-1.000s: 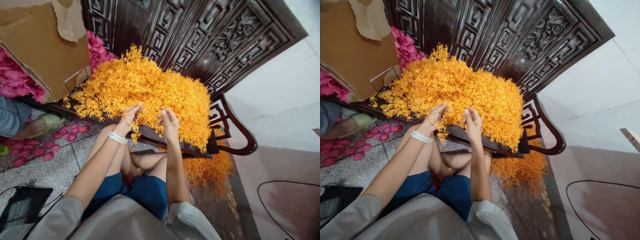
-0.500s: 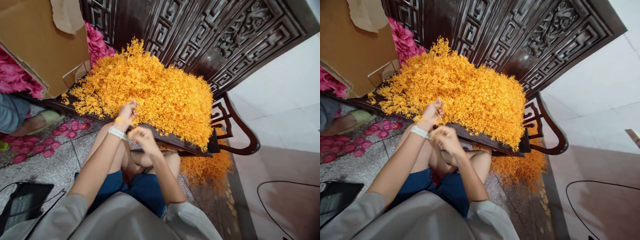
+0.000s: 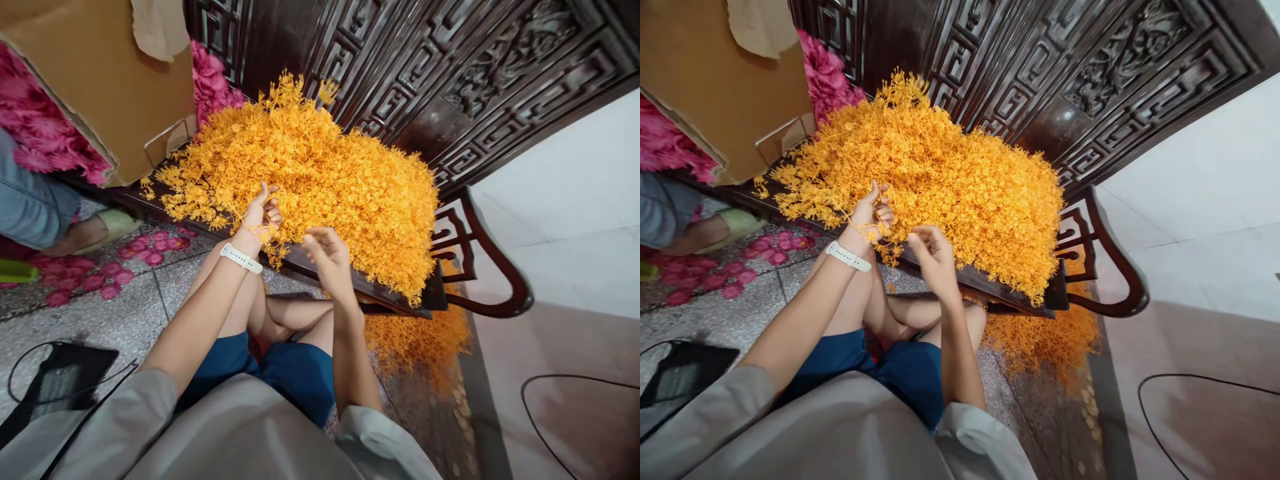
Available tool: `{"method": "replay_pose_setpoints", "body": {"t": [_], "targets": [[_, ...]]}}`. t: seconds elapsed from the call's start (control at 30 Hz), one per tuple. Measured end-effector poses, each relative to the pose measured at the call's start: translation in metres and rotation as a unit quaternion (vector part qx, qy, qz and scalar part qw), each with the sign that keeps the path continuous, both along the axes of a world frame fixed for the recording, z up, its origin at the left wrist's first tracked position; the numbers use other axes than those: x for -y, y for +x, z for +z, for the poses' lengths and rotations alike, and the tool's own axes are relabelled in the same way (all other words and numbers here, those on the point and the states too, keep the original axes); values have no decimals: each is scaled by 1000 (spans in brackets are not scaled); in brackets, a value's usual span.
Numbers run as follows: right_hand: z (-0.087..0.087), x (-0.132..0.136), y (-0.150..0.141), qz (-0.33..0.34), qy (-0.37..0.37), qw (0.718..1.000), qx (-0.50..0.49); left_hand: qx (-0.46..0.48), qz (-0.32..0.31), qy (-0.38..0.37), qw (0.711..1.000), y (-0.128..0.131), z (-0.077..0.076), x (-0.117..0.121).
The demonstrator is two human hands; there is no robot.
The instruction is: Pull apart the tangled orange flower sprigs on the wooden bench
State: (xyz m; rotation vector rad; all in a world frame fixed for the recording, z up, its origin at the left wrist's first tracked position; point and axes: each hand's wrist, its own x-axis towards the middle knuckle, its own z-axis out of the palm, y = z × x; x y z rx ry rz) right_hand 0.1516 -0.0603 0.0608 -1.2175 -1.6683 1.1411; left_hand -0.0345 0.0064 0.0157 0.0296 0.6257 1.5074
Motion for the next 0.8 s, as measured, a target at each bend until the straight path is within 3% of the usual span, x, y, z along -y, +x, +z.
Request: {"method": "replay_pose_setpoints", "body": {"t": [0.1, 0.23, 0.33, 0.4, 0.5, 0.7, 0.8], "targets": [[-20, 13, -21, 81, 81, 982, 149, -9, 3, 12, 1000, 3, -3, 3], [-42, 19, -47, 53, 159, 955, 245, -66, -2, 17, 998, 9, -4, 7], [-46, 23, -55, 64, 183, 942, 273, -86, 7, 6, 996, 6, -1, 6], [-37, 31, -54, 134, 191, 934, 271, -83, 36, -4, 996, -1, 2, 4], [-8, 46, -46, 244, 178, 913, 273, -70, 70, -7, 995, -7, 3, 4], [53, 44, -26, 351, 166, 848, 361, -67, 51, 2, 996, 16, 2, 14], [68, 49, -13, 478, 117, 832, 256, -50, 52, 1, 997, 22, -1, 9]]}}
